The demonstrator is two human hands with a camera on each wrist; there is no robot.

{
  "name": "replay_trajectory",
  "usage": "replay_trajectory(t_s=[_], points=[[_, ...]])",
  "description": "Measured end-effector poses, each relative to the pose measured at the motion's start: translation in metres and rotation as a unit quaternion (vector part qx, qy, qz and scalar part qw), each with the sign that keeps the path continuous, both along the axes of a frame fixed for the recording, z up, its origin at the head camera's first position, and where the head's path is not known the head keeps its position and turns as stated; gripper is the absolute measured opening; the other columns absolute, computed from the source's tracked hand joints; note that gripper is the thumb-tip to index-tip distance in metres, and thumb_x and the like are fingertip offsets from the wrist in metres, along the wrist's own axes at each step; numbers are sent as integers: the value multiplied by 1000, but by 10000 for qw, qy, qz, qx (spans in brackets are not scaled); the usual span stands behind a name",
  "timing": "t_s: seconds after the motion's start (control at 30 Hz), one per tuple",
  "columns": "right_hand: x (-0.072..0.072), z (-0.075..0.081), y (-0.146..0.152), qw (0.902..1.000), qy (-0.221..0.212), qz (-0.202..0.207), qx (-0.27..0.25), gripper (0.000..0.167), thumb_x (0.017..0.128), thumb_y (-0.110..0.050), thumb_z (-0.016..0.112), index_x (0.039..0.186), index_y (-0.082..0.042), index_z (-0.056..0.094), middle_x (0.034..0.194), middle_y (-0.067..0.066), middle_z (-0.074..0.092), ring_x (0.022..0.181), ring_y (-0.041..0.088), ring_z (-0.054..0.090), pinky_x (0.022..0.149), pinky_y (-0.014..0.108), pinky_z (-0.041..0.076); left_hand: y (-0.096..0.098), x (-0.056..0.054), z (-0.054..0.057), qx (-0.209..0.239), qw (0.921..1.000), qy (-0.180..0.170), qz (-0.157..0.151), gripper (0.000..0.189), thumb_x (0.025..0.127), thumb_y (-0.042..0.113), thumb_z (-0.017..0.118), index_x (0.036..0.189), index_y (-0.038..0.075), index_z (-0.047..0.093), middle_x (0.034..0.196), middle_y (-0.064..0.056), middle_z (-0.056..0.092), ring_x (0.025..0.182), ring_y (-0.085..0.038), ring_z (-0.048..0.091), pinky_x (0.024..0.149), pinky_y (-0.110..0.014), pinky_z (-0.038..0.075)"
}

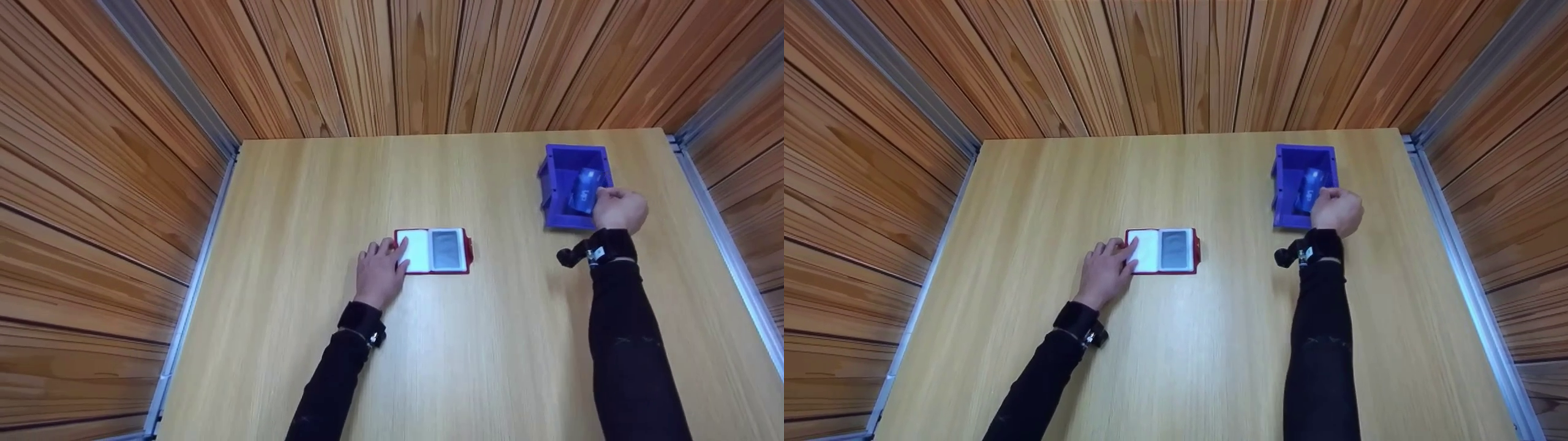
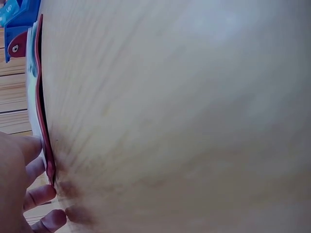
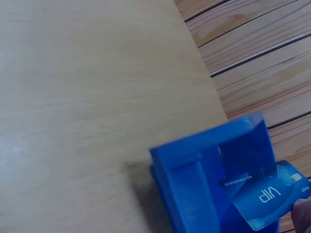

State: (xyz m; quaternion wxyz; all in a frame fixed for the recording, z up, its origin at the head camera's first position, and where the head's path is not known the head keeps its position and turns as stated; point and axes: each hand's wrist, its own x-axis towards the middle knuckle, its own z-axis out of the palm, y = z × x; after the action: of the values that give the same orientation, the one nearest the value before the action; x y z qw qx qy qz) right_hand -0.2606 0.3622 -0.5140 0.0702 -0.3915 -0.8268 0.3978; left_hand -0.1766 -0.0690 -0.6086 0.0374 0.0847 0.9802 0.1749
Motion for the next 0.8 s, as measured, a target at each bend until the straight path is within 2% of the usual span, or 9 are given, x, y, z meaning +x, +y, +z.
replay_trajectory(t_s=[0.1,0.17,0.4,0.5,0.6,0.67,0.8], points=[[-2,-12,-7,9998,-10,119,183,38,102,-31,58,127,-7,74,129,10,72,121,26,64,106,35,46,0,0,0,-78,10000,-45,-8,54,107,45,51,159,33,41,148,-4,52,122,-27,50,98,-43,40],[-2,-18,-11,9999,-48,79,90,38,102,-30,58,128,-7,73,133,11,70,123,27,64,108,35,46,0,0,-1,-106,9999,-35,-10,54,107,45,51,159,33,41,148,-4,52,122,-27,51,98,-43,40],[-3,-27,-19,9937,-317,-359,-1016,39,100,-27,63,134,-10,70,136,5,68,132,23,60,113,30,43,0,0,-1,-28,10000,36,34,54,106,44,52,158,33,42,149,-4,53,123,-27,51,100,-44,40],[-1,-31,-21,9896,-405,-518,-1276,28,97,-23,63,121,-16,75,118,0,75,118,22,63,105,27,46,0,0,0,-42,10000,4,25,54,107,44,51,158,33,42,150,-4,52,124,-27,50,100,-44,39],[2,-35,-23,9878,-424,-615,-1366,9,94,-18,59,99,-13,65,99,-1,62,100,20,56,89,25,46,1,0,0,-66,10000,-64,2,54,107,45,50,159,33,40,150,-3,51,123,-26,50,99,-43,39],[2,-36,-23,9877,-390,-614,-1383,4,93,-16,57,93,-15,61,95,-2,59,93,19,54,81,26,44,1,0,-1,-81,9999,-67,-14,54,107,45,50,159,33,40,150,-3,51,122,-26,50,98,-43,39],[1,-37,-24,9909,-368,-541,-1174,8,94,-20,58,94,-13,63,94,-1,58,87,19,53,75,27,44,0,0,0,-91,10000,-15,-1,54,107,44,50,159,33,40,149,-3,52,123,-26,50,99,-43,40]])
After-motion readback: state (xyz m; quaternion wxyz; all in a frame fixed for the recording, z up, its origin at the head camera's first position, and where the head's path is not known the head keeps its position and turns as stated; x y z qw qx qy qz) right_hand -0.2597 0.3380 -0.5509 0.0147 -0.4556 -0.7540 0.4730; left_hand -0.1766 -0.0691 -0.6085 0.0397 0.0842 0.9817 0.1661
